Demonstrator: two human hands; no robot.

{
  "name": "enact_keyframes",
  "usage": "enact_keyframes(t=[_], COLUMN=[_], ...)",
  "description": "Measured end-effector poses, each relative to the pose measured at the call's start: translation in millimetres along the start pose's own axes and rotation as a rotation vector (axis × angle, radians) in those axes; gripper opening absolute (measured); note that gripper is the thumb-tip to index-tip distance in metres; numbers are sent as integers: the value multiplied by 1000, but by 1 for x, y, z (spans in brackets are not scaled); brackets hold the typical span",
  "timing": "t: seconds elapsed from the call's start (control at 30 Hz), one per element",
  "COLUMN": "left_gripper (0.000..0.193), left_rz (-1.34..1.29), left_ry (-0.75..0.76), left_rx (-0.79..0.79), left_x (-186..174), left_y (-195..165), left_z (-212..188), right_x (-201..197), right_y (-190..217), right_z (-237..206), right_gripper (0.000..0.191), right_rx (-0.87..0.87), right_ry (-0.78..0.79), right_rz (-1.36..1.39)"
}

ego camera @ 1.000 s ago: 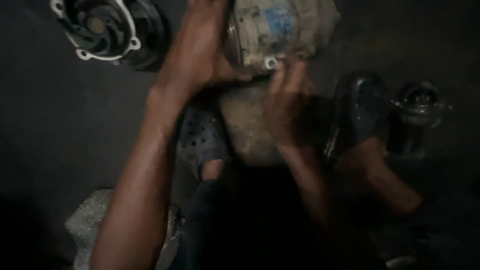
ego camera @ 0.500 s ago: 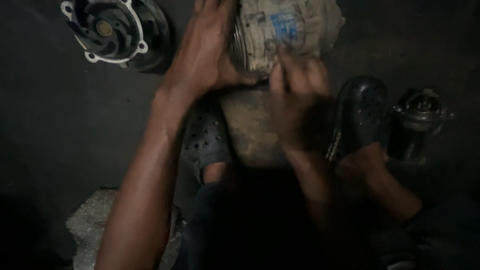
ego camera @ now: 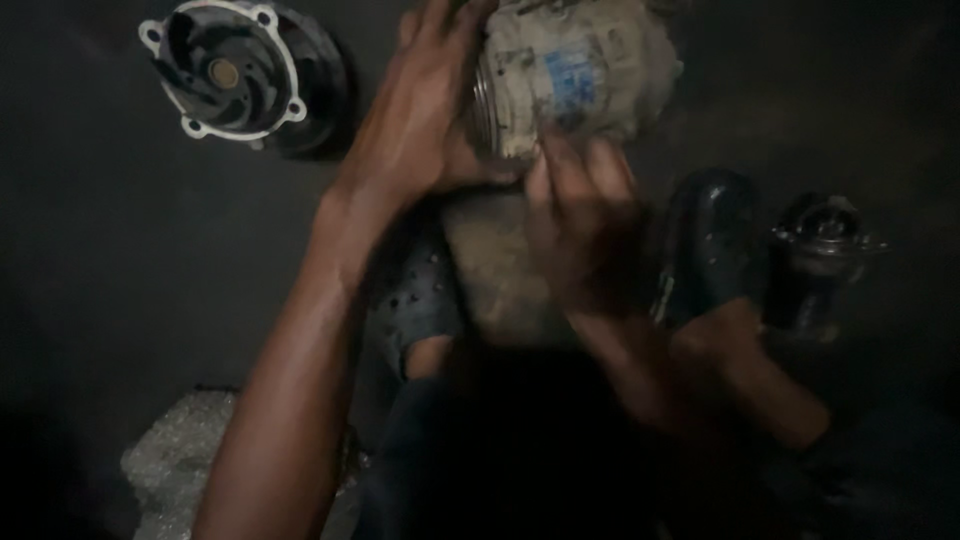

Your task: The person manipulates an automotive AC compressor on the ground, turning it over and using a small metal scraper to clean or adjust its surface with the assistance of another person.

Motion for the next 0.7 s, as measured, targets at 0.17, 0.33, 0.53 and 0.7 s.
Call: enact_keyframes(t=[0.17, 0.33, 0.53, 0.7], left_gripper=[118, 127, 127, 120], left_rz=[18, 69, 32, 27], left_ry=[-36, -23, 4, -32], left_rx=[29, 42, -49, 5], left_x=[-3, -2, -2, -6], left_y=[-3, -4, 0, -7], left_z=[-3, -3, 0, 3], right_x=[5, 16, 14, 11], right_y=[-19, -22, -9, -2], right_z=[12, 20, 24, 22], right_gripper=[24, 24, 17, 19], right_rx=[477, 602, 317, 256], right_ry=[125, 253, 244, 153], right_rz=[408, 485, 350, 545])
Point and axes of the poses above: each hand's wrist, its own z-axis towards the middle knuckle, its own x-axis out of the palm, y = z × x, the point moved 7 cm from there along z, towards the middle knuckle, and after that the axes turned 15 degrees about x, right-handed, at the moved point
